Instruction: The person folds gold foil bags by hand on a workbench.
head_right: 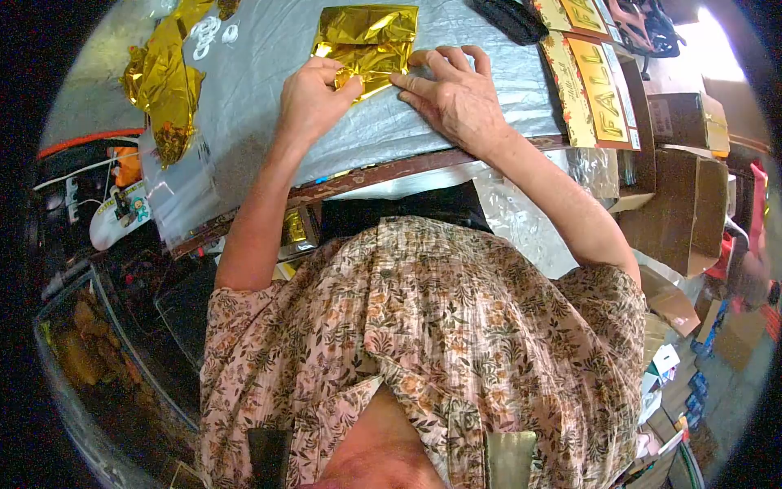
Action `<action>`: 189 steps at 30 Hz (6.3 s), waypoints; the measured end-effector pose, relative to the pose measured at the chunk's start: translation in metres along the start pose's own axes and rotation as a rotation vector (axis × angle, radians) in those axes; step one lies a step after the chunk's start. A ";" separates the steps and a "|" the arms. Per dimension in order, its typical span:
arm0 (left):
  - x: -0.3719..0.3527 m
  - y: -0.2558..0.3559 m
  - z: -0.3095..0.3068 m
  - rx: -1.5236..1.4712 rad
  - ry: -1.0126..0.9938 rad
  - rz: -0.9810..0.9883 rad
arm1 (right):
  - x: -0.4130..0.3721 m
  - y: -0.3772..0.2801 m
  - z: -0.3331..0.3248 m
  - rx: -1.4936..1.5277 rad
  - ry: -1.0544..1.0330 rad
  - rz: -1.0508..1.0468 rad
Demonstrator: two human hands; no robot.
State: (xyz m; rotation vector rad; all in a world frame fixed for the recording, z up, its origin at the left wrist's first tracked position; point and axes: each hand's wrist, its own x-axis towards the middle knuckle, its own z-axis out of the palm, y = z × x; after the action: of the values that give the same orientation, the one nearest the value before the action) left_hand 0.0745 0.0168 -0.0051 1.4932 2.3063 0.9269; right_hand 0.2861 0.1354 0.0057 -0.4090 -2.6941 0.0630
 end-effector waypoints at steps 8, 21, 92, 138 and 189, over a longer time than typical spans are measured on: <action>0.000 -0.004 -0.004 -0.002 -0.016 0.022 | 0.002 0.000 0.000 0.003 0.007 -0.004; -0.003 0.022 -0.030 0.533 0.056 0.834 | 0.002 0.007 0.006 0.114 0.008 0.057; 0.070 -0.054 -0.026 -0.223 -0.357 0.768 | 0.024 0.001 0.020 0.370 -0.014 0.312; 0.067 -0.047 -0.030 -0.321 -0.398 0.320 | 0.034 -0.003 0.018 0.060 -0.004 0.072; -0.007 -0.053 -0.045 0.162 0.333 0.312 | 0.047 -0.003 0.042 0.346 0.090 0.297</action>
State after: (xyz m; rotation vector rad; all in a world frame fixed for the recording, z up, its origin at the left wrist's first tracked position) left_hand 0.0157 -0.0208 -0.0040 1.9375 2.4664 1.1705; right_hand 0.2273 0.1466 -0.0134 -0.6770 -2.4483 0.5711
